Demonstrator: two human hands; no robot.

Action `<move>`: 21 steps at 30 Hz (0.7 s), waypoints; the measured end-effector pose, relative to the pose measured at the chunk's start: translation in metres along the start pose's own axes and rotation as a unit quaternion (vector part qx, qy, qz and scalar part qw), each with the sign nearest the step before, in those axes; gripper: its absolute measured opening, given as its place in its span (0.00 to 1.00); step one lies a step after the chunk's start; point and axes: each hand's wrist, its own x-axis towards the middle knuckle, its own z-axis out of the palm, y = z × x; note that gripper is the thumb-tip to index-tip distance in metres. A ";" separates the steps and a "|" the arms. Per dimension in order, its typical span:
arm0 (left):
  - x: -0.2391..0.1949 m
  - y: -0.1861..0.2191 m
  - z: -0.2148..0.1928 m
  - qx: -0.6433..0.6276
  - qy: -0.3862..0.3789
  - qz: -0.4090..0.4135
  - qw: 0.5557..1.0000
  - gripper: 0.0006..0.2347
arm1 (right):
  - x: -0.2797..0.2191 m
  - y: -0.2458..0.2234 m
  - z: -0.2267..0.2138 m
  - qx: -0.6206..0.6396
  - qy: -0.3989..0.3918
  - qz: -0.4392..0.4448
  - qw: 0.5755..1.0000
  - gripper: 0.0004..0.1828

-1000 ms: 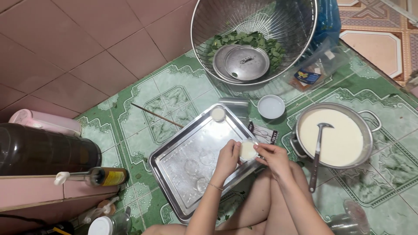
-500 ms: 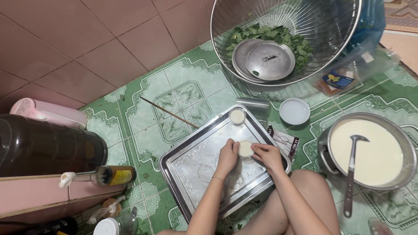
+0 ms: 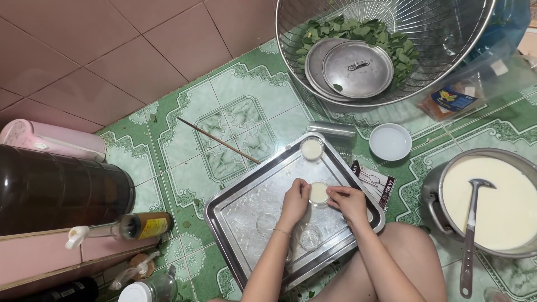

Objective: The person is portioning a milk-based liquid from a pot into small plastic cups using a ladle.

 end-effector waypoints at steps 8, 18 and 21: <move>0.012 -0.012 0.008 -0.039 -0.006 -0.009 0.999 0.07 | 0.005 0.004 0.000 0.002 0.013 -0.013 1.000 0.10; 0.020 0.003 0.000 -0.051 -0.009 0.010 0.999 0.08 | 0.003 0.002 0.003 -0.011 0.000 -0.021 1.000 0.08; 0.024 0.005 0.006 -0.030 0.003 0.030 0.999 0.09 | 0.001 0.001 0.004 -0.017 0.006 -0.027 0.999 0.08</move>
